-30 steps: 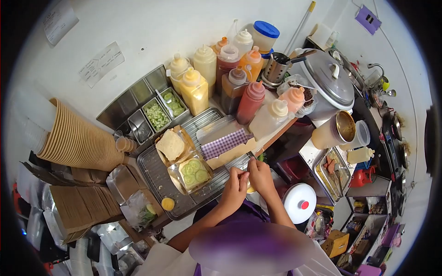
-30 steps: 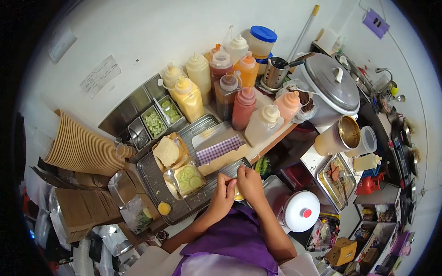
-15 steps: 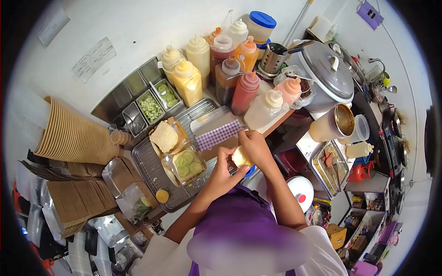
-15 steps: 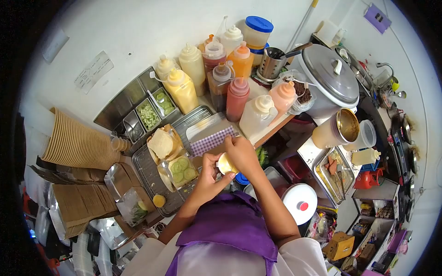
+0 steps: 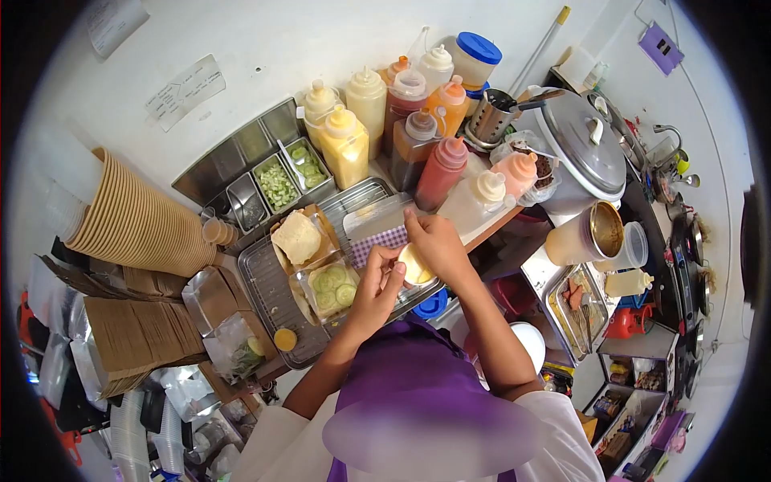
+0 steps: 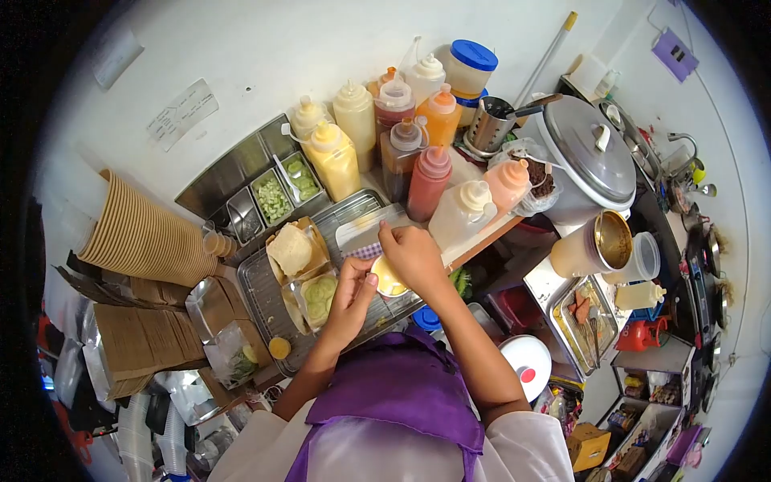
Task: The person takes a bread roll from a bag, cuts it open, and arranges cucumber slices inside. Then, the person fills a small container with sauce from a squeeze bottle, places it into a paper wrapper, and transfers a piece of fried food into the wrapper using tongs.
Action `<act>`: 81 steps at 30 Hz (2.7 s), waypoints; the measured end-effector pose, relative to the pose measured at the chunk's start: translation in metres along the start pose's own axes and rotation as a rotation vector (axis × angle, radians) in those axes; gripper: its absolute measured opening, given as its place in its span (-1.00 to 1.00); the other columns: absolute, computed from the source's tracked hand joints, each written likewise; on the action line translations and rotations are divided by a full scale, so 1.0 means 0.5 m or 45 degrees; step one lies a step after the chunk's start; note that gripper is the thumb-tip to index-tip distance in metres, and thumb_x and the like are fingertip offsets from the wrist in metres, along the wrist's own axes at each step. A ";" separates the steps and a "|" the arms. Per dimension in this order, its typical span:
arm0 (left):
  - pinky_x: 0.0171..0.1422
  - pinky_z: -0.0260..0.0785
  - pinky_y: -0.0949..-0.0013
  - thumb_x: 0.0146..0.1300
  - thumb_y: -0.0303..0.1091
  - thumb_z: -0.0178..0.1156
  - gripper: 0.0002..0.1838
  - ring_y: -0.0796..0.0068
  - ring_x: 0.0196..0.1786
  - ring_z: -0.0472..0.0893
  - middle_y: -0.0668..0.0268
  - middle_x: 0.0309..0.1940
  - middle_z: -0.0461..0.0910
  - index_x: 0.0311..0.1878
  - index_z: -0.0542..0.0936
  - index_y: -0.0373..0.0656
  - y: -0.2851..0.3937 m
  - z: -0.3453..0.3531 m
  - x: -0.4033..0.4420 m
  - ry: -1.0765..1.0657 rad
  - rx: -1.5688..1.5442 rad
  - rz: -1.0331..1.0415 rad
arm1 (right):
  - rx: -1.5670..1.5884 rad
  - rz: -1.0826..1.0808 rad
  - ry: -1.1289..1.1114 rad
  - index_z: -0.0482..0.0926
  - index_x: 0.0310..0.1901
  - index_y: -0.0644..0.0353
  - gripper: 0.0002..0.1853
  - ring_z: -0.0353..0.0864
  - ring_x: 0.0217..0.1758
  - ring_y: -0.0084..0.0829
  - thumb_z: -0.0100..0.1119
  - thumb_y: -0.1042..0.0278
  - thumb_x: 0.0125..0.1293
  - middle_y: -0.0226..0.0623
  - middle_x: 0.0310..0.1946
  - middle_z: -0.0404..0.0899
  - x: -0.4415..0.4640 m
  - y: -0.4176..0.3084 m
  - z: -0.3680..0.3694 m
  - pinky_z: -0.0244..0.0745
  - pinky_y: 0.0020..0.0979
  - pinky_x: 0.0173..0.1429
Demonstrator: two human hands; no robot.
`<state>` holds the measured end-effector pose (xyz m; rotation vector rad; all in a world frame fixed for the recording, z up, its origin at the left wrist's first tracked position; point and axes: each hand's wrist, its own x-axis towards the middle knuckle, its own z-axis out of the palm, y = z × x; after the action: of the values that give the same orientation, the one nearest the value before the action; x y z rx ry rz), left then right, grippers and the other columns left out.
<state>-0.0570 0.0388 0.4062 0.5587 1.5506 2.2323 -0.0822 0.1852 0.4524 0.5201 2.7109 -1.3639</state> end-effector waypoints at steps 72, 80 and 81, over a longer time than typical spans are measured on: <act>0.14 0.47 0.10 0.36 -0.39 0.09 -0.44 0.15 0.19 0.47 0.09 0.21 0.35 0.36 0.14 -0.21 -0.130 0.246 -0.182 0.136 -0.253 -0.840 | -0.080 -0.070 0.527 0.54 -0.23 0.35 -0.82 0.57 -0.25 0.07 0.08 0.39 0.28 0.06 -0.33 0.56 -0.414 0.415 -0.245 0.49 -0.09 -0.16; 0.15 0.51 0.05 0.26 -0.56 0.15 -0.49 0.18 0.11 0.56 0.12 0.11 0.48 0.28 0.28 -0.23 -0.282 0.357 -0.104 -0.280 -0.140 -1.128 | 0.166 0.257 0.883 0.60 -0.09 0.21 -0.57 0.62 -0.19 -0.04 0.10 -0.04 0.31 -0.03 -0.26 0.64 -0.504 0.675 -0.374 0.48 -0.18 -0.06; 0.19 0.48 0.03 0.27 -0.58 0.13 -0.49 0.17 0.13 0.54 0.12 0.12 0.48 0.28 0.28 -0.22 -0.284 0.369 -0.092 -0.317 -0.151 -1.174 | 0.045 0.617 0.946 0.57 -0.06 0.19 -0.63 0.58 -0.14 -0.04 0.17 0.06 0.27 -0.01 -0.25 0.62 -0.513 0.719 -0.419 0.47 -0.15 -0.07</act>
<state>0.0871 0.2091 0.3259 0.0374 1.1828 1.4616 0.2960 0.4797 0.3558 1.8572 2.7175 -1.2423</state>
